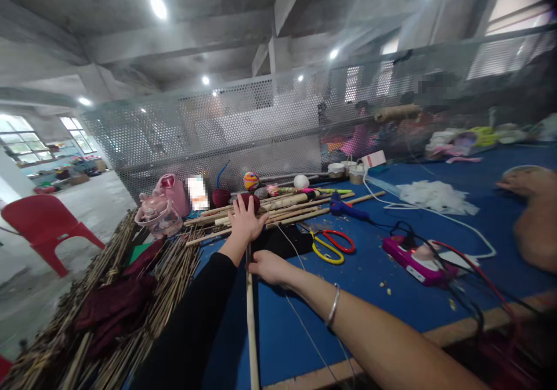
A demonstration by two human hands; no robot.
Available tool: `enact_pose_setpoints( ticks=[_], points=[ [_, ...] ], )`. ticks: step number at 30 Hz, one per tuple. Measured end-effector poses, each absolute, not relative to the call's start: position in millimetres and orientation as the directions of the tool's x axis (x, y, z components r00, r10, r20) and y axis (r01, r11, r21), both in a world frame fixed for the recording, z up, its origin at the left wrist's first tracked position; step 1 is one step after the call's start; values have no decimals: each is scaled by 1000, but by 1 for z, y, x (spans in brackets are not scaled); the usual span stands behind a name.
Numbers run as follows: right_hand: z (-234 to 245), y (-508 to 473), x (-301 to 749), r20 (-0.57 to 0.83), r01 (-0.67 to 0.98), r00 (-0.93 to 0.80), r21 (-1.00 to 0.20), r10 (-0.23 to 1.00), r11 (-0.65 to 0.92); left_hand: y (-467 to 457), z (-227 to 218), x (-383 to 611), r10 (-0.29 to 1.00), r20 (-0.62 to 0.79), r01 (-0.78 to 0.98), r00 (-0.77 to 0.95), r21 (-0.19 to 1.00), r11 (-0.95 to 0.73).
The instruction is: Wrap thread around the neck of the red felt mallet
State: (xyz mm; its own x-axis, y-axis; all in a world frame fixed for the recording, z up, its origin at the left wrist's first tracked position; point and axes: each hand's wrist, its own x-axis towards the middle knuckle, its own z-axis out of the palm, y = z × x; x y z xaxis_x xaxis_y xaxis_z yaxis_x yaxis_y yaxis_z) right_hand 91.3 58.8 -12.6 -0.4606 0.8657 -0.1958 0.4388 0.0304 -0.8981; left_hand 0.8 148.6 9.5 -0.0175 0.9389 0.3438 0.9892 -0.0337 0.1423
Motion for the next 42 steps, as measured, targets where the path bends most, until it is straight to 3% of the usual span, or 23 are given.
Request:
enact_pose_setpoints(
  ticks=[5, 8, 13, 16, 18, 20, 23, 27, 32, 35, 39, 42],
  points=[
    [-16, 61, 90, -185, 462, -449, -885, 874, 50, 147, 7, 4, 931, 363, 993, -29, 114, -13],
    [-17, 62, 91, -184, 468, -453, -882, 872, 57, 147, 2, 5, 921, 390, 984, -26, 174, -45],
    [-21, 65, 95, -193, 448, -491, -892, 850, 56, 150, 12, -14, 883, 469, 864, 10, 440, -243],
    [-22, 64, 95, -194, 448, -502, -892, 843, 61, 140, 26, -35, 901, 430, 615, -49, 724, -312],
    [-20, 62, 94, -182, 454, -474, -889, 861, 62, 122, 27, -45, 898, 433, 479, -79, 806, -346],
    [-15, 60, 94, -168, 454, -439, -889, 882, 57, 96, 18, -49, 920, 376, 433, -114, 852, -295],
    [-5, 61, 100, -116, 428, -404, -901, 907, 75, 58, -4, -45, 968, 165, 241, -190, 963, -117],
    [1, 71, 112, -70, 455, -383, -882, 921, 122, 38, -16, -35, 997, 6, 267, -79, 964, 16],
    [-7, 80, 117, -128, 506, -390, -857, 912, 96, 50, 1, -32, 978, -179, 548, 106, 831, 93],
    [-5, 82, 115, -223, 481, -406, -877, 886, 0, 50, 5, -33, 928, -314, 542, 202, 825, 161],
    [2, 86, 113, -352, 491, -455, -865, 818, -99, 38, -3, -30, 933, -308, 453, 185, 870, 197],
    [-2, 86, 117, -355, 415, -498, -899, 791, -142, 31, -8, -24, 962, -241, 367, 131, 913, 179]
  ],
)
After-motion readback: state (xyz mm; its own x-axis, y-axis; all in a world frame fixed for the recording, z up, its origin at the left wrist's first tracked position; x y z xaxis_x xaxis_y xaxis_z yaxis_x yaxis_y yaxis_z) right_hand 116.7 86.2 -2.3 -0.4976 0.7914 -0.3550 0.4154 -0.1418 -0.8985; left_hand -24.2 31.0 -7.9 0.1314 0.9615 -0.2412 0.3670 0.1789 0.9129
